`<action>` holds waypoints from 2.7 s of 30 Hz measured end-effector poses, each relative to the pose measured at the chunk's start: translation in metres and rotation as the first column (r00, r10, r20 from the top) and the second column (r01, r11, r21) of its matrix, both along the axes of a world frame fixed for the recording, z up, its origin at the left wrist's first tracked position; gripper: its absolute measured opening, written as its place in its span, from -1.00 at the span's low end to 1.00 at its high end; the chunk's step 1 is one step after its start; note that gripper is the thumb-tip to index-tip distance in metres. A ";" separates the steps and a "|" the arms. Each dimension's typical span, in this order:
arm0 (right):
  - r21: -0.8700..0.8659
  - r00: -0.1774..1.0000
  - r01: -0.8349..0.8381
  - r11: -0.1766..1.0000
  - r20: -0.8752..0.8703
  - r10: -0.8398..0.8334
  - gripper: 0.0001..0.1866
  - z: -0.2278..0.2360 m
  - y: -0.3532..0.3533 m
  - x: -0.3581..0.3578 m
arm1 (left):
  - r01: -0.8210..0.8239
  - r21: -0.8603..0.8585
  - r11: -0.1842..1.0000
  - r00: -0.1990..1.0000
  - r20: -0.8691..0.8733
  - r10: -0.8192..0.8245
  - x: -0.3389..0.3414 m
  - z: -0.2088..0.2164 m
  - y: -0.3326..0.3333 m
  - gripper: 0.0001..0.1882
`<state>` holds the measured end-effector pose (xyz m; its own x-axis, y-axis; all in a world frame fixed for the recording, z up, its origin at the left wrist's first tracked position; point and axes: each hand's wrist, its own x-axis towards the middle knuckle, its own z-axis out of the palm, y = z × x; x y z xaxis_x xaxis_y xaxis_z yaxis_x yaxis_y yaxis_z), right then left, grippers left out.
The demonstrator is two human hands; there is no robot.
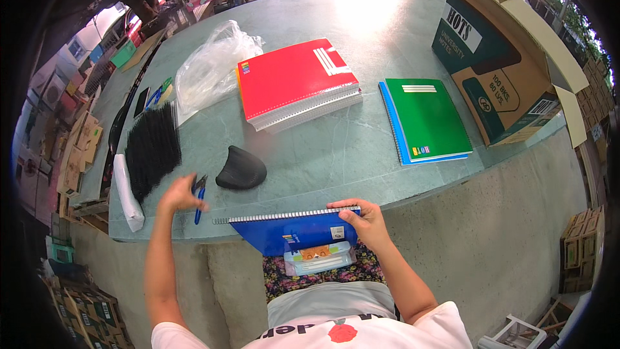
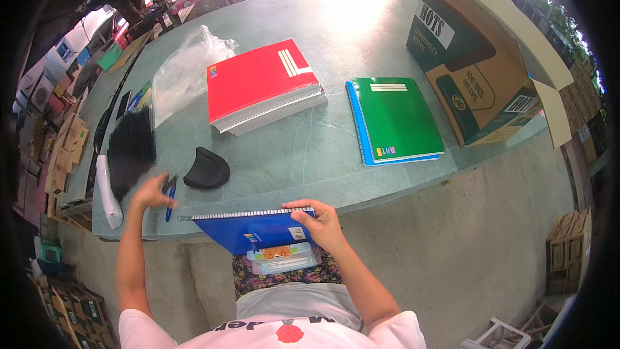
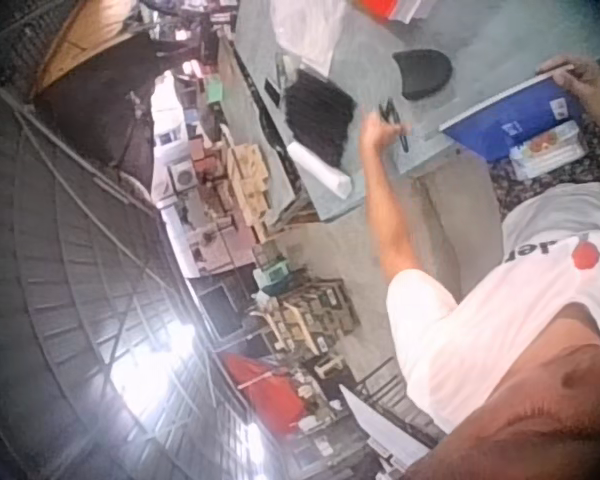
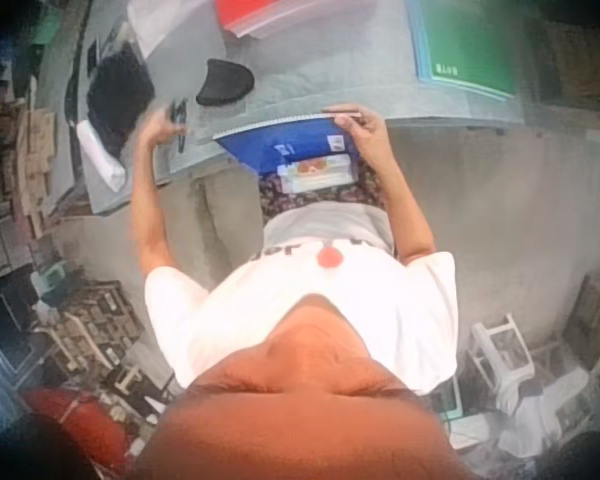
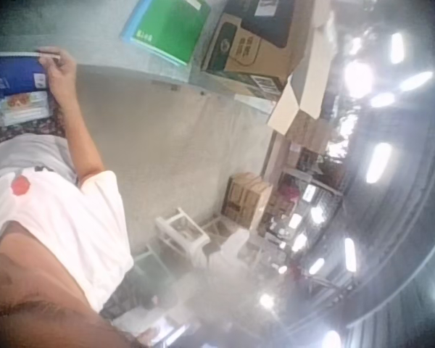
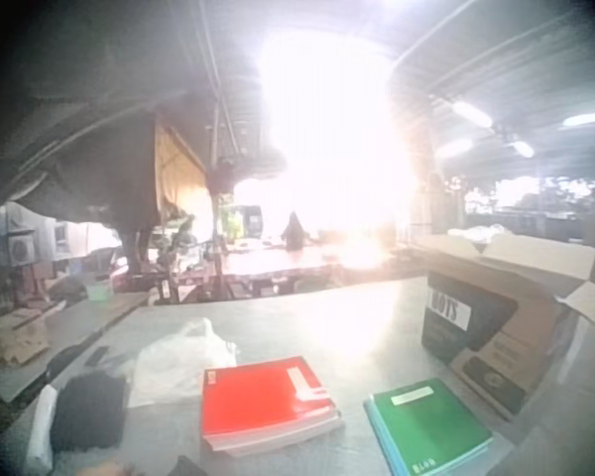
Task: The person assembles notebooks by threading spiral binding through the holes of a stack of covers and pages, then trims the excess wire using a hand tool.
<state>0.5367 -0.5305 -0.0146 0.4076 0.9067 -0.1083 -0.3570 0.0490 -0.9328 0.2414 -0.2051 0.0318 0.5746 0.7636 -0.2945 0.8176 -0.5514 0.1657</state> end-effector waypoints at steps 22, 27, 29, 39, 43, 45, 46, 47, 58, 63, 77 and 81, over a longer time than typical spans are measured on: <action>0.017 0.984 -0.112 0.994 0.138 0.109 -0.76 0.015 0.013 -0.024 | 0.505 -0.532 0.680 0.620 -0.325 -0.714 0.200 0.146 -0.156 -0.51; -0.020 0.993 -0.038 0.999 0.110 0.040 -0.75 0.012 0.009 -0.021 | 0.654 -0.372 0.658 0.536 -0.385 -0.751 0.208 0.138 -0.169 -0.59; -0.043 0.995 -0.042 0.998 0.088 0.045 -0.76 0.011 0.010 -0.018 | 0.873 0.061 0.483 0.466 -0.395 -0.792 0.194 0.118 -0.170 -0.62; -0.264 0.732 -0.319 0.910 0.541 0.413 -0.75 0.037 0.031 0.044 | 0.248 -0.041 0.968 0.851 0.487 -0.197 0.076 0.092 -0.151 -0.70; -0.463 0.259 -0.442 0.768 0.754 0.604 -0.72 0.077 0.083 0.006 | -0.124 -0.500 0.857 0.824 0.429 0.370 0.002 0.050 -0.159 -0.65; -0.424 0.162 -0.473 0.772 0.819 0.550 -0.72 0.069 0.114 -0.044 | -0.171 -0.518 0.838 0.799 0.425 0.426 -0.009 0.029 -0.172 -0.61; -0.374 0.210 -0.506 0.777 0.821 0.531 -0.72 0.066 0.128 -0.064 | -0.186 -0.516 0.836 0.794 0.422 0.438 -0.013 0.026 -0.176 -0.61; -0.328 0.261 -0.529 0.782 0.815 0.518 -0.73 0.061 0.139 -0.081 | -0.195 -0.520 0.832 0.792 0.417 0.446 -0.014 0.021 -0.179 -0.60; -0.249 0.413 -0.674 0.696 0.654 0.634 -0.72 0.054 0.156 -0.104 | -0.178 -0.706 0.685 0.720 0.381 0.580 -0.008 0.009 -0.177 -0.64; -0.108 0.388 -0.737 0.667 0.740 0.549 -0.71 0.042 0.158 -0.102 | -0.165 -0.349 0.922 0.860 0.407 0.308 -0.010 -0.004 -0.172 -0.75; -0.247 0.314 -0.427 0.870 0.861 0.399 -0.79 0.052 0.143 -0.112 | 0.236 -0.968 -0.087 0.500 0.045 0.865 -0.015 0.018 -0.181 -0.61; -0.207 0.334 -0.408 0.889 0.873 0.356 -0.80 0.051 0.140 -0.114 | 0.356 -0.898 -0.259 0.357 -0.126 0.926 -0.002 0.026 -0.187 -0.59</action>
